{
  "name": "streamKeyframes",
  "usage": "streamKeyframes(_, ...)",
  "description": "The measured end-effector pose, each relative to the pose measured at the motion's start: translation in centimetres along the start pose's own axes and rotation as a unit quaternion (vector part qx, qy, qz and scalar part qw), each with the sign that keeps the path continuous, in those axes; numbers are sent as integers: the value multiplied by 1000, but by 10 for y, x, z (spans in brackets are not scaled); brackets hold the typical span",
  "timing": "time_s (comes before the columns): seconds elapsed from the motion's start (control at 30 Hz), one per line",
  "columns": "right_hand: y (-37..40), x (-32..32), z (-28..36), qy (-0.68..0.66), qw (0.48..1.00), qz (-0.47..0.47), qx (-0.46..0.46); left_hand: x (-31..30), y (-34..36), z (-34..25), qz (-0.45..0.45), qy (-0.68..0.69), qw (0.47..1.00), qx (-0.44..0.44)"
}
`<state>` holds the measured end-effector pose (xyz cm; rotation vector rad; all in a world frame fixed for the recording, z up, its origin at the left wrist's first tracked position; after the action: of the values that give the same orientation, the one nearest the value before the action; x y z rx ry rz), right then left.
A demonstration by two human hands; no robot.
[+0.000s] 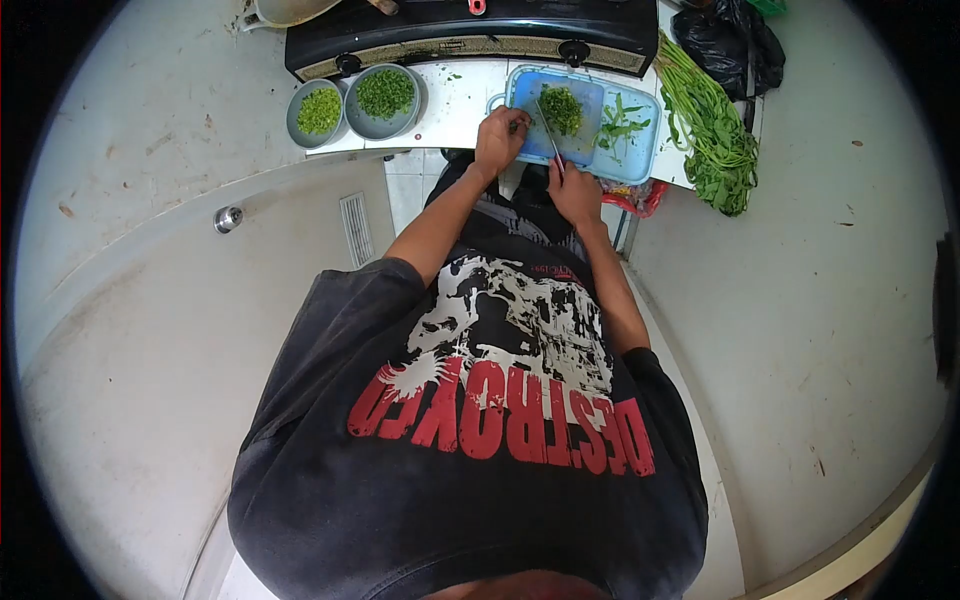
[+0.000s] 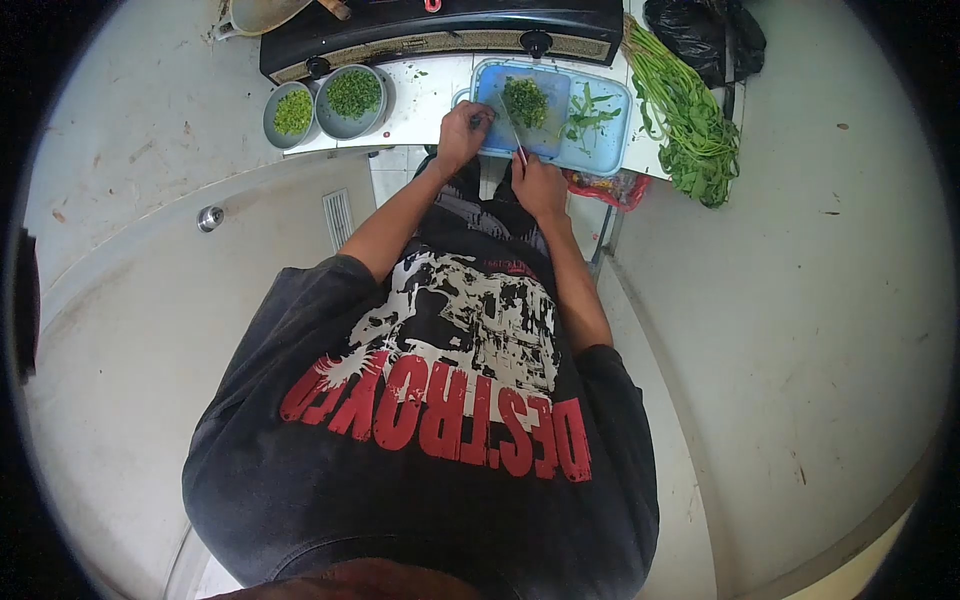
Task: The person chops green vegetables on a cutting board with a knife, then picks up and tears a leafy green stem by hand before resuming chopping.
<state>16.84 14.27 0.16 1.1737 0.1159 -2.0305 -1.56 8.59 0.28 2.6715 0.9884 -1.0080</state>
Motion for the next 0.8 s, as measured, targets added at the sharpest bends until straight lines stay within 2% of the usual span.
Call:
streamKeyframes(0.07,-2,3,4,5,1000,8,-9,-2,-1,-3,16,0,1000,-20)
streamKeyframes(0.47,-18,16,26,23,1000,-10,-6,2,-4,7,9,-14,1000,-15)
streamKeyframes(0.57,-11,18,17,21,999,-17,-18,2,-3,10,14,-5,996,-88)
streamKeyframes(0.8,-1,11,7,24,999,-21,16,3,1,5,-3,-25,999,-29)
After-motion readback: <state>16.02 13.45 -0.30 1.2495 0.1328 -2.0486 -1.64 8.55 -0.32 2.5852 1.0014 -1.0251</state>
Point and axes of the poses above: each hand's wrist, its own y-axis away from the middle knuckle, its own x-axis out of the palm, z = x × y, the point moved 8 cm from there along -y, towards the middle knuckle, and after that the axes turned 3 degrees about -y, right-handed, at the moved point
